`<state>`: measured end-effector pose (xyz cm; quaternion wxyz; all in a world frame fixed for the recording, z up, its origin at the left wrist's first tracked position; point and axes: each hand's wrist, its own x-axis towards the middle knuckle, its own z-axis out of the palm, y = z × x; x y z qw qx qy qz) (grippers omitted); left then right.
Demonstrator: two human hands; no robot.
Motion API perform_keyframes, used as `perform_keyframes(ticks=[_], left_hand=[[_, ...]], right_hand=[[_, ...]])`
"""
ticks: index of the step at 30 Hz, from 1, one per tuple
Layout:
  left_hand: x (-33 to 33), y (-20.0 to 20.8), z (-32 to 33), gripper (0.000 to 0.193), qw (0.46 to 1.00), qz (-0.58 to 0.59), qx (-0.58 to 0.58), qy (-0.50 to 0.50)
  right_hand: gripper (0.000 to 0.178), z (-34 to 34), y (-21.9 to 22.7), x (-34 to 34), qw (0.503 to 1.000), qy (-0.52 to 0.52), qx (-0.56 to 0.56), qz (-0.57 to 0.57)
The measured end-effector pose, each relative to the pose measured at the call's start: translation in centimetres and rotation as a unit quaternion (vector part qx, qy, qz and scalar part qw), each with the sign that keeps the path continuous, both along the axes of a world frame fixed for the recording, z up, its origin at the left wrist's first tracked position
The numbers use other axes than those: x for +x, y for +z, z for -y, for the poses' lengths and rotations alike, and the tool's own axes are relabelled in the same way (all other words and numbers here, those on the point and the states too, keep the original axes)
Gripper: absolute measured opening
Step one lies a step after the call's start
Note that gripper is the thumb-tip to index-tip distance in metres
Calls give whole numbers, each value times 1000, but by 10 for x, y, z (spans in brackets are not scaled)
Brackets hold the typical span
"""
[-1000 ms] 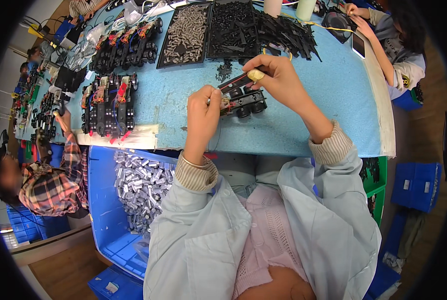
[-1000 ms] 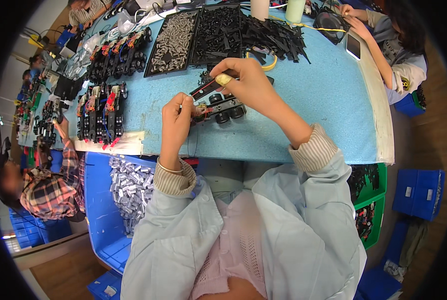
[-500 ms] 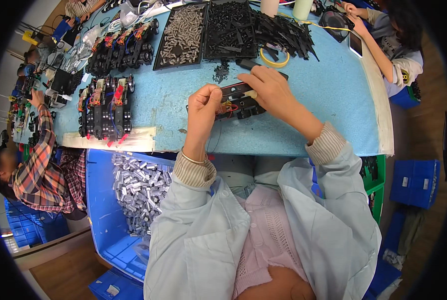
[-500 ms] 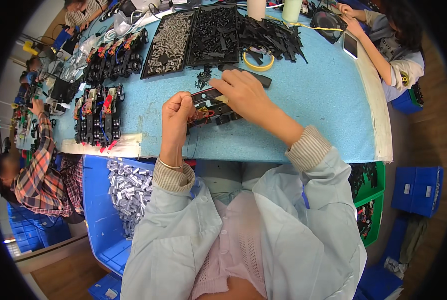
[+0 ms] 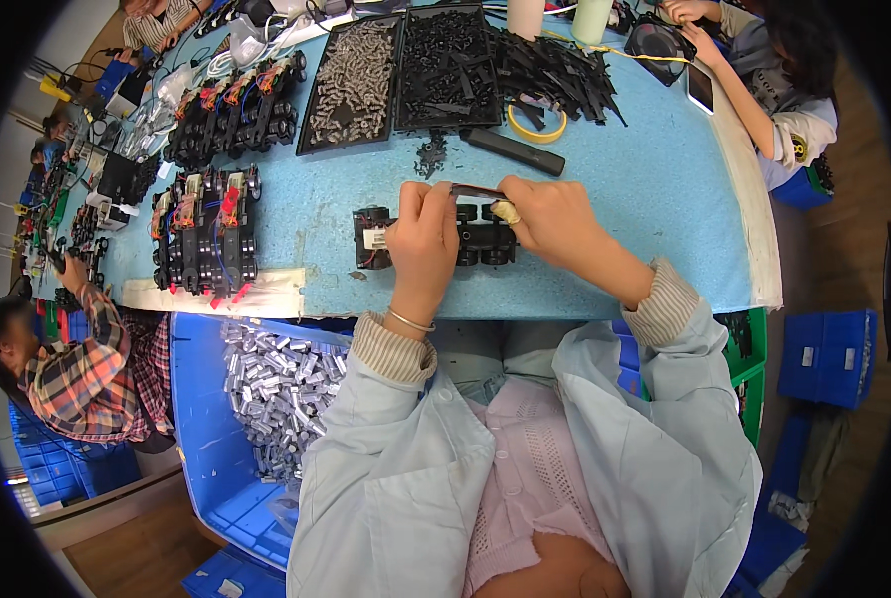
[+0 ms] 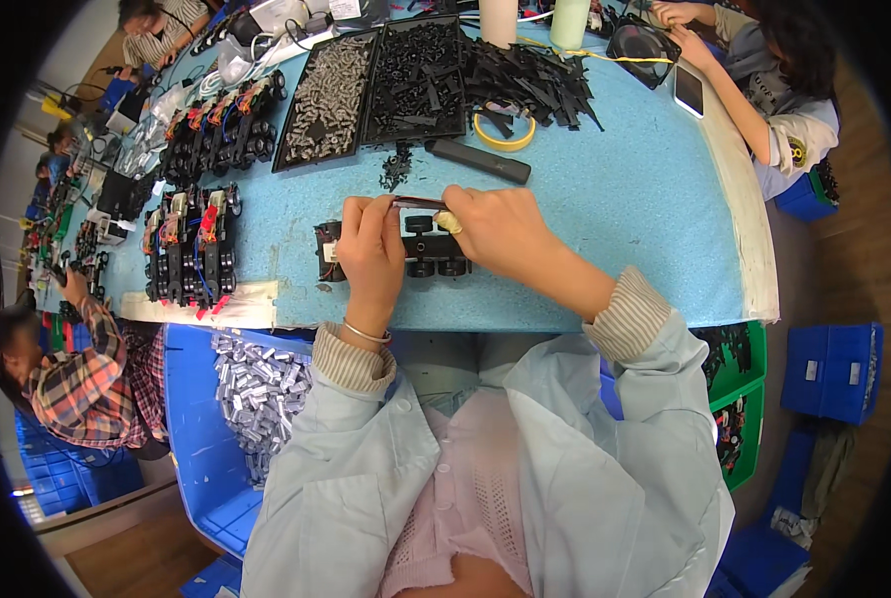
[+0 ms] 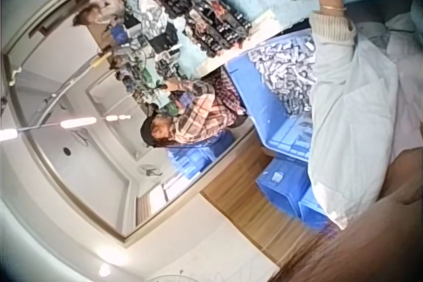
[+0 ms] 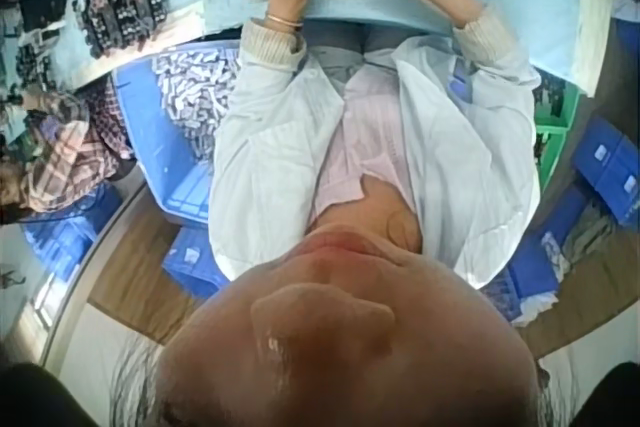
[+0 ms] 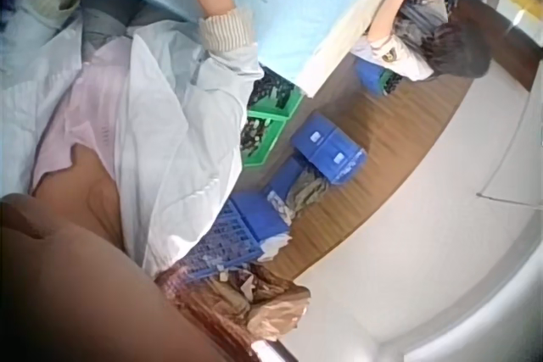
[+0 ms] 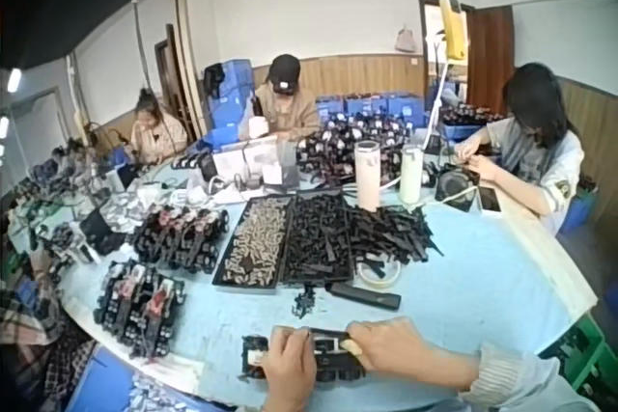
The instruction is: The person assembles toy vehicle chassis by attaching plastic components and wires by hand. They place the assembled chassis onto a stack on the table and repeat the assembly process with another chassis.
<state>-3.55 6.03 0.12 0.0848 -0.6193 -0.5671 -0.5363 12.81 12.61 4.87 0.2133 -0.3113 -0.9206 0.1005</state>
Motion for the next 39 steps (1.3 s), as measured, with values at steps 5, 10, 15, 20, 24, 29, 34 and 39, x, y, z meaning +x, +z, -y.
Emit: perform_keyframes(ticks=[5,10,15,20,24,29,34,39], left_hand=[[-1,6,1,3,997,60,-54,-8],[-1,11,10,5,989,51,-114,-82],[-9,8,33,9,982,2,-153,-113],[-16,6,46,9,977,-55,-144,-146],[-17,3,47,9,975,-90,-135,-149],[-20,0,52,9,972,-125,-153,-126],[-18,0,53,10,964,-174,-187,-71],[-20,-6,57,10,965,-143,-205,-79]], right_hand=[[26,-35,26,-6,991,32,-80,-104],[18,-141,-6,-65,999,21,-39,-32],[18,-182,-57,-122,996,20,26,88],[21,-185,-62,-136,991,-22,49,125],[22,-186,-49,-111,999,-17,21,31],[14,-119,-15,-42,953,-4,-252,-169],[10,-51,-68,29,934,-66,-290,-195],[12,-27,-68,46,990,-98,-95,25]])
